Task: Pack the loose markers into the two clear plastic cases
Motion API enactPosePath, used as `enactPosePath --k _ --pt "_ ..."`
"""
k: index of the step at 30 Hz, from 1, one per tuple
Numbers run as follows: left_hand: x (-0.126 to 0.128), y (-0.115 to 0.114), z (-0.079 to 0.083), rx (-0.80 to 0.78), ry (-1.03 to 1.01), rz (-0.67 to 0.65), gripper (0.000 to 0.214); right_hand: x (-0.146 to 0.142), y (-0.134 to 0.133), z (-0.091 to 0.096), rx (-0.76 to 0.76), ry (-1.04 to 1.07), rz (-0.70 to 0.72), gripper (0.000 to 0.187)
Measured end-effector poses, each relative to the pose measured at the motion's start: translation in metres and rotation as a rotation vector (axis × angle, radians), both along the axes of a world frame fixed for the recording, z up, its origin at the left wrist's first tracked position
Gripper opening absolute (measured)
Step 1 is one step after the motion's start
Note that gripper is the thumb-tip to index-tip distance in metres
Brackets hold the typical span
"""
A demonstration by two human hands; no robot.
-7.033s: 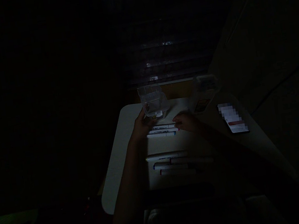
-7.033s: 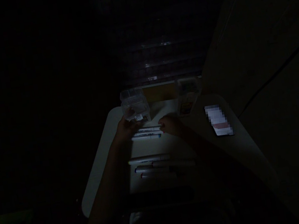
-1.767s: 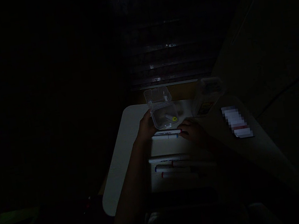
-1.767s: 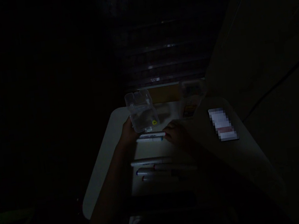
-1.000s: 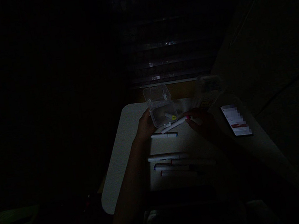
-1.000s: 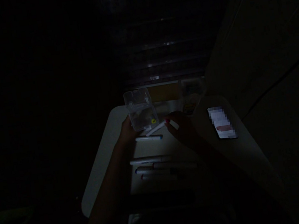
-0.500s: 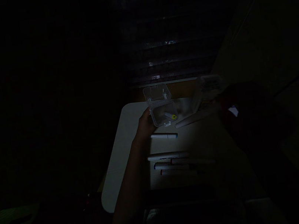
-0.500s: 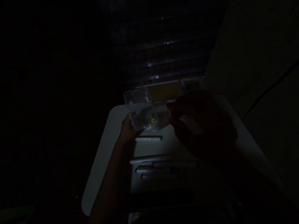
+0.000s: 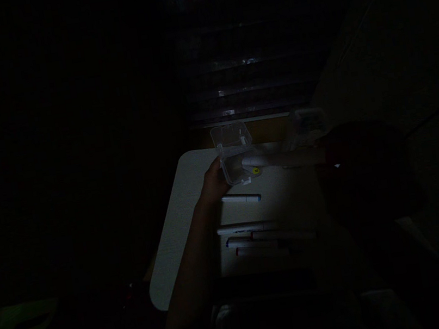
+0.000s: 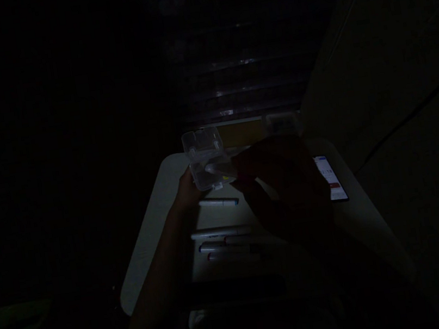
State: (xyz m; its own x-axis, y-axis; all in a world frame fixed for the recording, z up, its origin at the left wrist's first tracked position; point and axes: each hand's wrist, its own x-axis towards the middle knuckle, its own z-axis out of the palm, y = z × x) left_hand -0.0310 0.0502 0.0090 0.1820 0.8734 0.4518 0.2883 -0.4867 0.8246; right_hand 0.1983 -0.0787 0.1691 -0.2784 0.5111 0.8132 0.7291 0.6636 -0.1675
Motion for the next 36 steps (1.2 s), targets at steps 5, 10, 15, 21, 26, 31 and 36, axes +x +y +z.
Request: enactPosePath --k 5,10,15,21,26,31,36 --pt "-0.001 0.001 -0.002 -0.001 -0.006 -0.012 0.062 -0.016 -0.001 -0.001 0.18 -0.007 0.027 0.017" --pt "-0.001 0.003 -0.006 0.006 -0.019 -0.018 0.064 -0.023 0.007 -0.012 0.153 -0.013 0.071 0.019" --pt "-0.001 0.003 -0.006 -0.001 -0.005 -0.002 0.062 -0.029 0.013 -0.025 0.149 -0.035 0.091 0.019" --pt "-0.002 0.005 -0.007 0.03 0.022 0.003 0.057 -0.033 0.025 -0.04 0.19 -0.132 0.096 0.022" --pt "-0.001 0.005 -0.009 0.055 0.04 -0.001 0.059 -0.034 0.039 -0.056 0.13 -0.226 0.118 0.021" --pt "-0.002 0.008 -0.014 0.126 0.074 -0.018 0.066 -0.033 0.048 -0.069 0.019 -0.256 0.103 0.016" --pt "-0.005 0.012 -0.021 0.152 0.093 -0.024 0.07 -0.03 0.052 -0.073 -0.053 -0.265 0.092 0.015"
